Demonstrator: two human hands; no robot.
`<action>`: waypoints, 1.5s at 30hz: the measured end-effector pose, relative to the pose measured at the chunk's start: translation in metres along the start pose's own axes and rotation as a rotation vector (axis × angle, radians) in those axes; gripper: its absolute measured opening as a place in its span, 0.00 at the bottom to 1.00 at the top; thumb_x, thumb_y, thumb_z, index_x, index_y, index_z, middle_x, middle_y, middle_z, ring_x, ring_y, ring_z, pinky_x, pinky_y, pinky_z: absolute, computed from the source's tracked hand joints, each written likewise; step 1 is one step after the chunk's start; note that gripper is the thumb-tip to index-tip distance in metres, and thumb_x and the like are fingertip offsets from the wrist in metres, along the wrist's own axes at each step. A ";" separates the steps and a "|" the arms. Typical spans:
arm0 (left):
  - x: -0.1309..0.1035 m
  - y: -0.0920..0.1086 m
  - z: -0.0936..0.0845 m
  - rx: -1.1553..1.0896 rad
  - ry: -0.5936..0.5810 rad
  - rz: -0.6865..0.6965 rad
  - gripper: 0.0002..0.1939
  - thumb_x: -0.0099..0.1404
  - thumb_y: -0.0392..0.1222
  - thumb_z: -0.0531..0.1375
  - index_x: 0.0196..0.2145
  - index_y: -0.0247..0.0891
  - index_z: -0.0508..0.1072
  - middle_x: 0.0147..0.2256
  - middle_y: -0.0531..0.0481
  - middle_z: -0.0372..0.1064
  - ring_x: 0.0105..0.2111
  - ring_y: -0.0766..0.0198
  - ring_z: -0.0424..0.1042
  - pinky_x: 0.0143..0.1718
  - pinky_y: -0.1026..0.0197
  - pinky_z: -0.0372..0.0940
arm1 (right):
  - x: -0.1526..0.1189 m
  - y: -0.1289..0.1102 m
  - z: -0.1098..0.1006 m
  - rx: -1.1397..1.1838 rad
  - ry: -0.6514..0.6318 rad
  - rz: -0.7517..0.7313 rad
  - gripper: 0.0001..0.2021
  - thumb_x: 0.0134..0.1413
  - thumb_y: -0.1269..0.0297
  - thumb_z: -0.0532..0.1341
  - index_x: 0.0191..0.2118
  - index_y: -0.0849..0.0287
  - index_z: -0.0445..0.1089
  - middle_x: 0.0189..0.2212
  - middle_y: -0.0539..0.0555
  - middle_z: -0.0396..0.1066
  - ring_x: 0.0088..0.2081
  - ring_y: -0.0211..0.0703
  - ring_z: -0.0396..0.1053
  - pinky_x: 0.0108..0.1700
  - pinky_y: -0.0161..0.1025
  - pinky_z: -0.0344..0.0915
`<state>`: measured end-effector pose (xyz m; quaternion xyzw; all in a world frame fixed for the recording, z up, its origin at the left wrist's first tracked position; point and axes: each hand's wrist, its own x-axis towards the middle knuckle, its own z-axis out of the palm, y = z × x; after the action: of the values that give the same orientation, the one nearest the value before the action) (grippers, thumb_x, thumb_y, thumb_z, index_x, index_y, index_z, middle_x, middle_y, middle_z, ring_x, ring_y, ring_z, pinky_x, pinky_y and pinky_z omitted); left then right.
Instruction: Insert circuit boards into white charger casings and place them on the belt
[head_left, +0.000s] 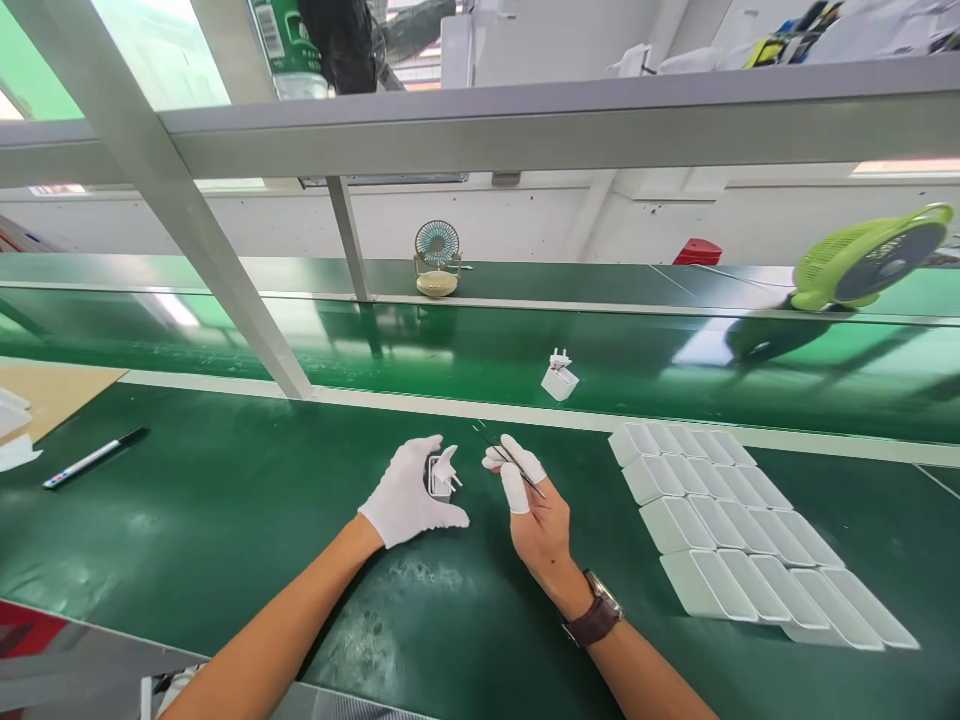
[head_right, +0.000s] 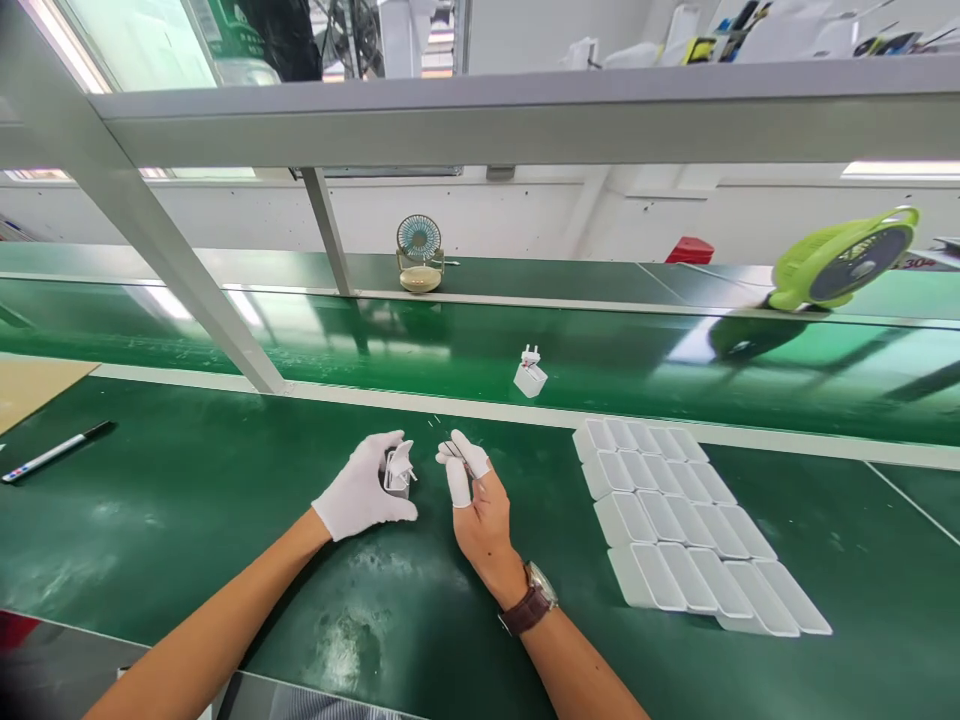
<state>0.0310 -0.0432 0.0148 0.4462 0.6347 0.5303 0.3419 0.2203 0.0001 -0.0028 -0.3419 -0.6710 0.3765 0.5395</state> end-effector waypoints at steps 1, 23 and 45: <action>-0.001 0.008 -0.006 0.004 0.046 0.031 0.43 0.30 0.30 0.77 0.48 0.43 0.77 0.42 0.49 0.70 0.36 0.60 0.64 0.41 0.62 0.61 | -0.001 -0.001 -0.001 -0.048 -0.027 -0.084 0.19 0.70 0.65 0.53 0.62 0.55 0.65 0.48 0.59 0.76 0.50 0.47 0.75 0.57 0.52 0.72; 0.005 -0.033 -0.264 0.187 0.395 -0.296 0.39 0.45 0.51 0.72 0.53 0.29 0.73 0.31 0.42 0.78 0.20 0.68 0.58 0.22 0.62 0.53 | -0.012 0.011 0.019 -0.444 -0.301 -0.370 0.36 0.62 0.56 0.62 0.70 0.51 0.47 0.64 0.64 0.60 0.63 0.63 0.62 0.59 0.64 0.67; 0.028 -0.069 -0.318 1.031 0.239 -0.302 0.21 0.57 0.38 0.64 0.50 0.36 0.77 0.49 0.40 0.75 0.48 0.50 0.75 0.56 0.56 0.65 | -0.005 0.038 0.023 -0.383 -0.523 0.077 0.29 0.57 0.51 0.61 0.62 0.55 0.63 0.48 0.59 0.76 0.48 0.59 0.76 0.48 0.50 0.75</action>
<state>-0.2817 -0.1369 0.0127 0.3963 0.9037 0.1426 0.0769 0.2008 0.0107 -0.0419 -0.3542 -0.8320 0.3387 0.2600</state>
